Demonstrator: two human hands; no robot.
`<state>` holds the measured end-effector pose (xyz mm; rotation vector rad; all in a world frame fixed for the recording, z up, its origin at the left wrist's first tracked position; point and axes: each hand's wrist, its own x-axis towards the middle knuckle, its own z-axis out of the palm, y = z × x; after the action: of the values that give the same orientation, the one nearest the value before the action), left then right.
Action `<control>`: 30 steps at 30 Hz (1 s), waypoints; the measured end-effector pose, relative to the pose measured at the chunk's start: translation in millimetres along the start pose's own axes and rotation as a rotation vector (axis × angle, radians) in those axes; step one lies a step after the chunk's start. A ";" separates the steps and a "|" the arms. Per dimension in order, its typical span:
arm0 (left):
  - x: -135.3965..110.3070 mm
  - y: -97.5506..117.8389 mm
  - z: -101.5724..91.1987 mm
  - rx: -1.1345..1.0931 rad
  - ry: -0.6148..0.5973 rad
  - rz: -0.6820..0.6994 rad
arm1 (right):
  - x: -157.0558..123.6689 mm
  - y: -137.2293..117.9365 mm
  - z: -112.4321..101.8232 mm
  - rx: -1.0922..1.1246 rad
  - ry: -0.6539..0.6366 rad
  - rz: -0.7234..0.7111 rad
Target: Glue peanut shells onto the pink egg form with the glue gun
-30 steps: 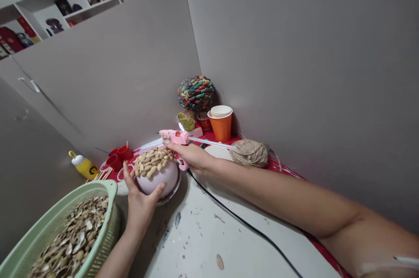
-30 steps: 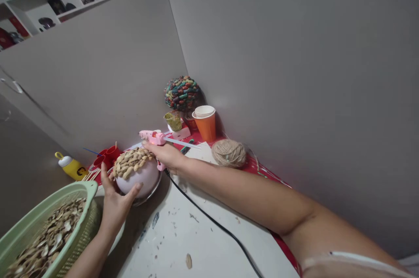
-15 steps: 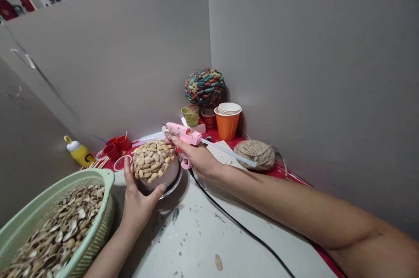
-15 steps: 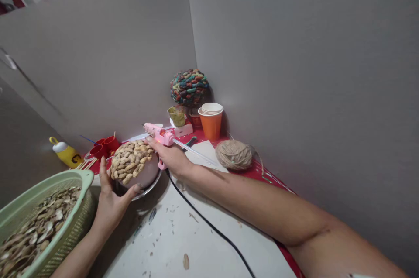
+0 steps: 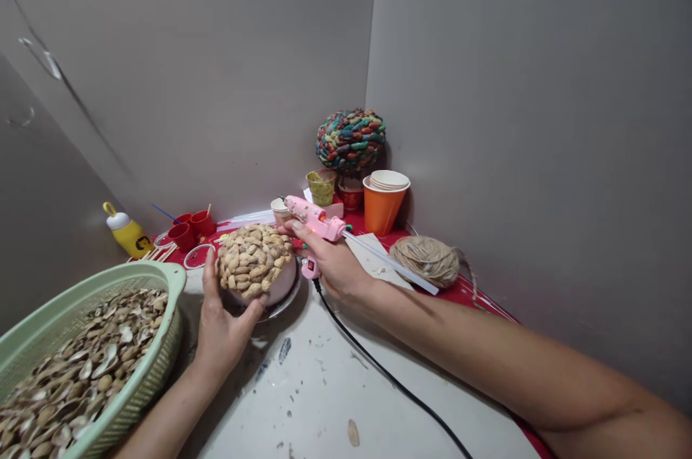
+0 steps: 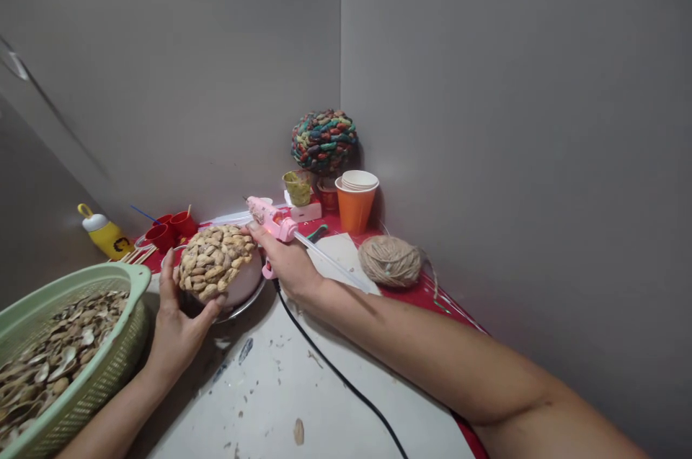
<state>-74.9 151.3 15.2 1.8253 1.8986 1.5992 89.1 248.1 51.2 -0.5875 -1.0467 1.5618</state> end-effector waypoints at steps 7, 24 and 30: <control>-1.9 -5.0 0.9 -0.037 0.065 0.078 | -3.2 0.0 0.9 0.014 0.012 -0.020; -2.4 -13.5 0.9 -0.077 0.058 0.100 | -4.2 1.7 0.1 -0.028 0.009 -0.053; -0.1 -10.8 0.5 -0.148 0.052 0.074 | -3.6 5.7 -2.3 -0.045 0.015 -0.049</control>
<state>-82.1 154.1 7.6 1.8313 1.6993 1.7744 89.0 245.4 44.6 -0.5999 -1.0795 1.4925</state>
